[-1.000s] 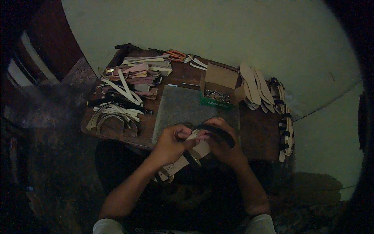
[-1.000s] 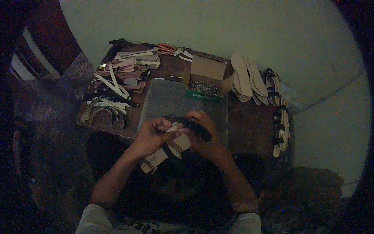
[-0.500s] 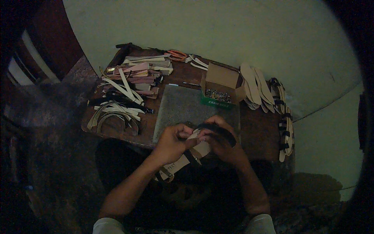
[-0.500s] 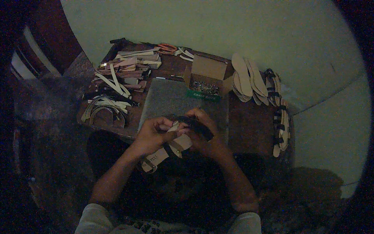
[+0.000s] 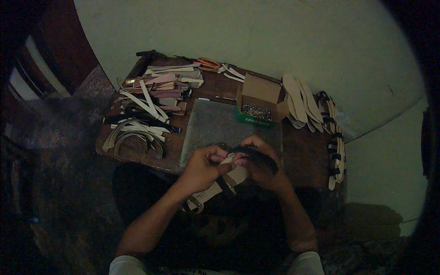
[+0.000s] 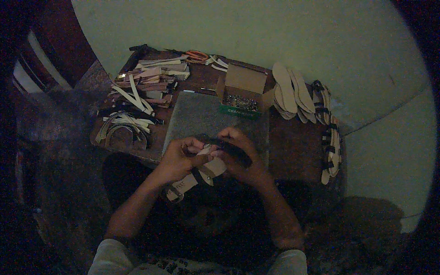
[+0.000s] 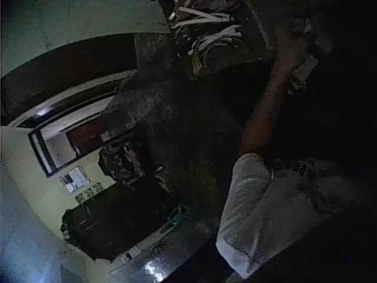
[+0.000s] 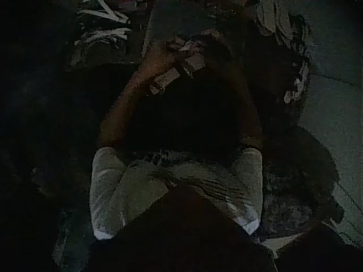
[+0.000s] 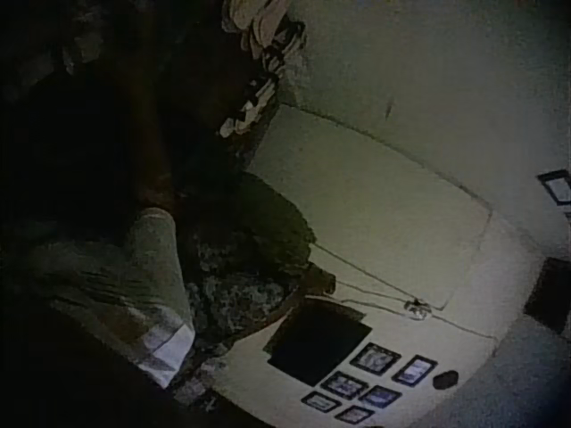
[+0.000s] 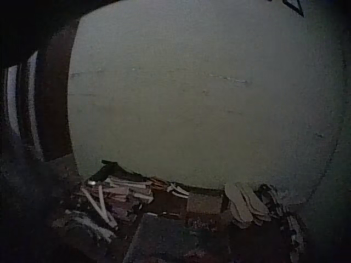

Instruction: The person assembles a sandal by attaching a black strap to a beige sole using a nail and hammer. They position the strap, insert the nail, and hammer it into the sole to secure it.

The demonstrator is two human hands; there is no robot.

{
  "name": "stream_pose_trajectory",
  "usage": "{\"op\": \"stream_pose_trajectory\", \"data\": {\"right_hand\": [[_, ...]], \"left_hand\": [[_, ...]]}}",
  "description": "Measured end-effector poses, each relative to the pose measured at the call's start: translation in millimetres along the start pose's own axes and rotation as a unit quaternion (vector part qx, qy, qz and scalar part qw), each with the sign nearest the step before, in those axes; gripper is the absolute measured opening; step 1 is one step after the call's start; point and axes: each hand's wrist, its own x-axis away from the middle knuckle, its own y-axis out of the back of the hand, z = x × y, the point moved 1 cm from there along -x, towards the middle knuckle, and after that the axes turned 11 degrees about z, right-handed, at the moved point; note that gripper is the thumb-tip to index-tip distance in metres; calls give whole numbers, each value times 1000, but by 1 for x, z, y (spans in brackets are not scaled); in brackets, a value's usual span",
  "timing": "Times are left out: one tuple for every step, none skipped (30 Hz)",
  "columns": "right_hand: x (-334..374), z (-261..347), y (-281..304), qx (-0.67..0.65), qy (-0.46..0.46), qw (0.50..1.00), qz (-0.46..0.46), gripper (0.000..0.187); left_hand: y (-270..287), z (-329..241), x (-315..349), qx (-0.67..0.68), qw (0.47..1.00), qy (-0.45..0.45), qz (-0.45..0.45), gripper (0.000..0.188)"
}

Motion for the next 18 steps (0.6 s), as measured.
{"op": "stream_pose_trajectory", "data": {"right_hand": [[1, -4, -1, 13, 26, 999, -14, 28], [0, -9, -4, 8, 72, 997, -33, 29], [1, -12, -3, 21, 99, 994, -38, 29], [1, -13, -3, 35, 125, 991, -43, 30], [-4, -5, 2, 66, 134, 988, -32, 30], [-6, 0, 5, 98, 142, 985, -21, 30], [-5, 1, 2, 59, 115, 991, -38, 28], [-1, 3, -2, 20, 88, 994, -55, 27], [1, 4, -4, -18, 61, 995, -72, 26], [1, 5, -3, -20, 47, 998, -48, 25], [1, 7, 0, -22, 33, 999, -25, 25], [1, 7, 2, -21, 21, 1000, -9, 25], [2, 7, 4, -20, 9, 1000, 6, 26], [2, 7, 4, -16, 1, 1000, 15, 27], [1, 7, 4, -18, -4, 1000, 20, 27], [0, 8, 4, -19, -8, 999, 25, 28], [-1, 8, 4, -27, -9, 999, 26, 27], [-2, 8, 3, -24, -8, 999, 23, 27]], "left_hand": [[0, 2, -1, -3, 1000, -6, 1, 21], [0, 2, -2, -7, 1000, -10, 2, 20], [0, 1, -1, -15, 1000, -6, 3, 20], [0, -2, -1, -23, 1000, -2, 6, 19], [1, -3, 0, -31, 999, 3, 6, 18], [1, -2, 0, -4, 1000, 1, 11, 18], [1, 0, -1, 24, 1000, -2, 16, 18], [1, 1, -1, 50, 998, -4, 22, 18], [1, 0, -1, 31, 999, -3, 20, 18], [2, -2, 0, 12, 1000, -2, 16, 18], [2, -5, 1, -8, 1000, 0, 14, 18], [2, -9, 1, 5, 1000, 11, 12, 18], [1, -13, 2, 18, 1000, 22, 11, 18], [1, -15, 3, 31, 999, 33, 8, 18], [2, -13, 3, 24, 999, 24, 7, 18], [4, -10, 3, 16, 1000, 14, 6, 18], [4, -11, 2, 9, 1000, 5, 5, 18], [4, -13, 3, 7, 1000, 17, 6, 19]]}}
